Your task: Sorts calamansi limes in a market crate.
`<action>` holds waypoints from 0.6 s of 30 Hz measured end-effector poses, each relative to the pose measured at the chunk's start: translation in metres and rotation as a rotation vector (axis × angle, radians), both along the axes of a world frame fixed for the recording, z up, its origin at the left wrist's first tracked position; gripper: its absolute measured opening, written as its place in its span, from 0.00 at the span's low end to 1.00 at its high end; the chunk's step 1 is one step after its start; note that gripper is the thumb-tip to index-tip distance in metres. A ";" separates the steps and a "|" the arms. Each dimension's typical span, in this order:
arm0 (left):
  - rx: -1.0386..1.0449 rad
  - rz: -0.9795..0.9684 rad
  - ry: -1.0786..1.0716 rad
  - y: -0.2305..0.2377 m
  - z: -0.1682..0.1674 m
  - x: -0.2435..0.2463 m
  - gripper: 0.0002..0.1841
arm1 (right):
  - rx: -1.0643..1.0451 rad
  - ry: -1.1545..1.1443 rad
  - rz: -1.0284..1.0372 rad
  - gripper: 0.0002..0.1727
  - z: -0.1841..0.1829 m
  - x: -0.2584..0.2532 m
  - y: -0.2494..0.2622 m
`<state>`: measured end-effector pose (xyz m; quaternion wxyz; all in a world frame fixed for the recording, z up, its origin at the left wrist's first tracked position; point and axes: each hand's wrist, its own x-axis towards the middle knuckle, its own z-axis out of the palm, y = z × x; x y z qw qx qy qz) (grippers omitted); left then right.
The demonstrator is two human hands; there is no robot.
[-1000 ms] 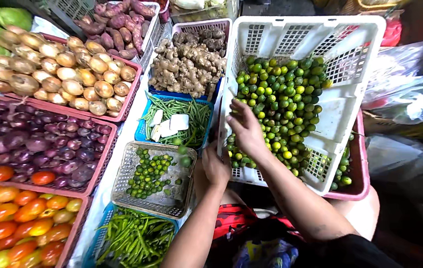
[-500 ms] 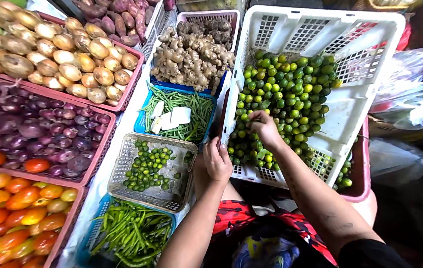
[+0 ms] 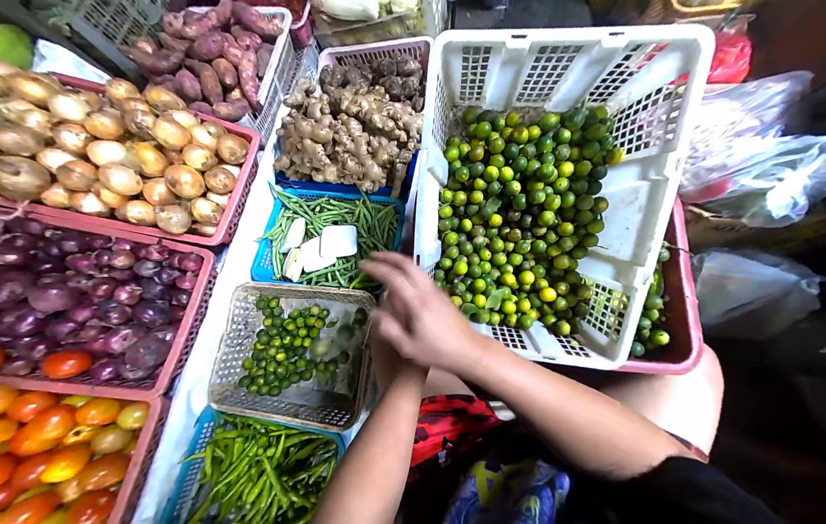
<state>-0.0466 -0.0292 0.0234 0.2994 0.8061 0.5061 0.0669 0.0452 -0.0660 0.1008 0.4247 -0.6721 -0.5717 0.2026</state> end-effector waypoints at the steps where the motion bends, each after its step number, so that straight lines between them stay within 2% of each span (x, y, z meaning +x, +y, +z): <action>1: 0.142 0.043 -0.189 0.000 -0.032 0.006 0.25 | 0.021 -0.033 -0.086 0.25 -0.008 0.018 -0.001; 3: 0.231 0.104 -0.376 0.001 -0.052 0.015 0.21 | -0.156 -0.126 -0.268 0.15 -0.036 0.067 -0.002; 5: 0.202 0.111 -0.372 0.000 -0.050 0.013 0.21 | -0.479 -0.222 -0.296 0.20 -0.079 0.107 0.006; 7: 0.206 0.108 -0.368 0.001 -0.048 0.015 0.21 | -0.622 -0.391 -0.221 0.23 -0.106 0.120 0.019; 9: 0.218 0.112 -0.358 0.001 -0.048 0.015 0.21 | -0.693 -0.544 -0.175 0.16 -0.104 0.113 0.032; 11: 0.211 0.121 -0.350 -0.001 -0.049 0.014 0.21 | -0.789 -0.603 -0.154 0.16 -0.097 0.106 0.041; 13: 0.212 0.131 -0.355 -0.001 -0.049 0.015 0.21 | -0.876 -0.609 -0.095 0.18 -0.088 0.112 0.049; 16: 0.210 0.133 -0.377 0.000 -0.052 0.015 0.21 | -0.968 -0.559 -0.023 0.26 -0.079 0.124 0.053; 18: 0.207 0.134 -0.365 0.000 -0.052 0.016 0.21 | -1.044 -0.547 -0.026 0.20 -0.073 0.121 0.053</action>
